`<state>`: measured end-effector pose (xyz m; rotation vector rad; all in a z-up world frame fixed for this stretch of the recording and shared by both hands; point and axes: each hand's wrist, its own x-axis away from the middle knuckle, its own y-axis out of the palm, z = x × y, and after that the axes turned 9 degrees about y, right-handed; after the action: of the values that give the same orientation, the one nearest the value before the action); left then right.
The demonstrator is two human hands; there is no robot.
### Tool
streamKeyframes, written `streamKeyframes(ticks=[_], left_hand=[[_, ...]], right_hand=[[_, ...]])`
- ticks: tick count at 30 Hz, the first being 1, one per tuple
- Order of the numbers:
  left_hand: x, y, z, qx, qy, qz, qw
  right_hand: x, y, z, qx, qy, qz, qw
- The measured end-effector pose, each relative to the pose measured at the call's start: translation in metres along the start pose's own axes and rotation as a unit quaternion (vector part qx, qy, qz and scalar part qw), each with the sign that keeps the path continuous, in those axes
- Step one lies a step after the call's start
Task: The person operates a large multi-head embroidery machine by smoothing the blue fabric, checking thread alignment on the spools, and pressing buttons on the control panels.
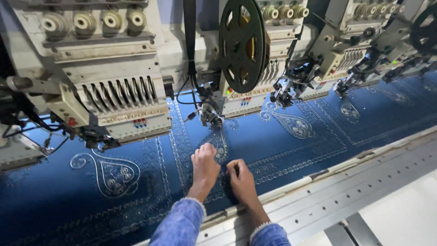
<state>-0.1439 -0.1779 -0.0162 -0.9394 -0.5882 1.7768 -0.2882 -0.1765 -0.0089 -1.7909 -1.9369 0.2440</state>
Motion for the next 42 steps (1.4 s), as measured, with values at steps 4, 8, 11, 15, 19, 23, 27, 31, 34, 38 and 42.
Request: streamKeyframes(ticks=[4, 8, 11, 15, 19, 23, 27, 31, 34, 38, 42], left_hand=[[-0.012, 0.042, -0.014, -0.044, -0.010, -0.013, 0.999], [0.003, 0.050, -0.021, -0.140, -0.023, -0.014, 0.990], [0.019, 0.020, -0.020, -0.028, -0.065, -0.061, 0.996], [0.059, -0.022, -0.018, 0.070, -0.080, -0.076, 0.991], [0.084, -0.062, -0.022, 0.223, -0.065, -0.017, 0.973], [0.106, -0.108, -0.009, 0.196, -0.004, -0.033, 0.980], [0.129, -0.131, -0.022, 0.129, 0.075, -0.032, 0.988], [0.151, -0.158, -0.027, 0.045, 0.094, -0.010, 0.994], [0.169, -0.160, -0.038, 0.037, 0.039, 0.024, 0.998], [0.184, -0.171, -0.073, 0.031, -0.024, 0.059, 0.997], [0.182, -0.179, -0.114, -0.037, -0.030, 0.116, 0.992]], right_hand=[[-0.006, 0.010, 0.029, 0.027, -0.093, 0.034, 0.995], [-0.006, 0.010, 0.021, 0.036, -0.091, 0.043, 0.994], [-0.015, 0.010, 0.018, -0.008, -0.120, 0.025, 0.992], [0.002, 0.001, 0.007, 0.093, -0.102, 0.014, 0.990], [0.027, 0.014, 0.002, 0.057, -0.159, -0.093, 0.981], [0.061, 0.023, -0.017, 0.105, -0.115, -0.157, 0.975], [0.076, 0.036, -0.028, 0.209, -0.111, -0.162, 0.958], [0.091, 0.054, -0.032, 0.128, -0.077, -0.210, 0.966], [0.108, 0.067, -0.050, 0.072, -0.066, -0.253, 0.963], [0.117, 0.087, -0.054, 0.112, -0.074, -0.229, 0.964], [0.120, 0.108, -0.048, 0.188, -0.068, -0.156, 0.967]])
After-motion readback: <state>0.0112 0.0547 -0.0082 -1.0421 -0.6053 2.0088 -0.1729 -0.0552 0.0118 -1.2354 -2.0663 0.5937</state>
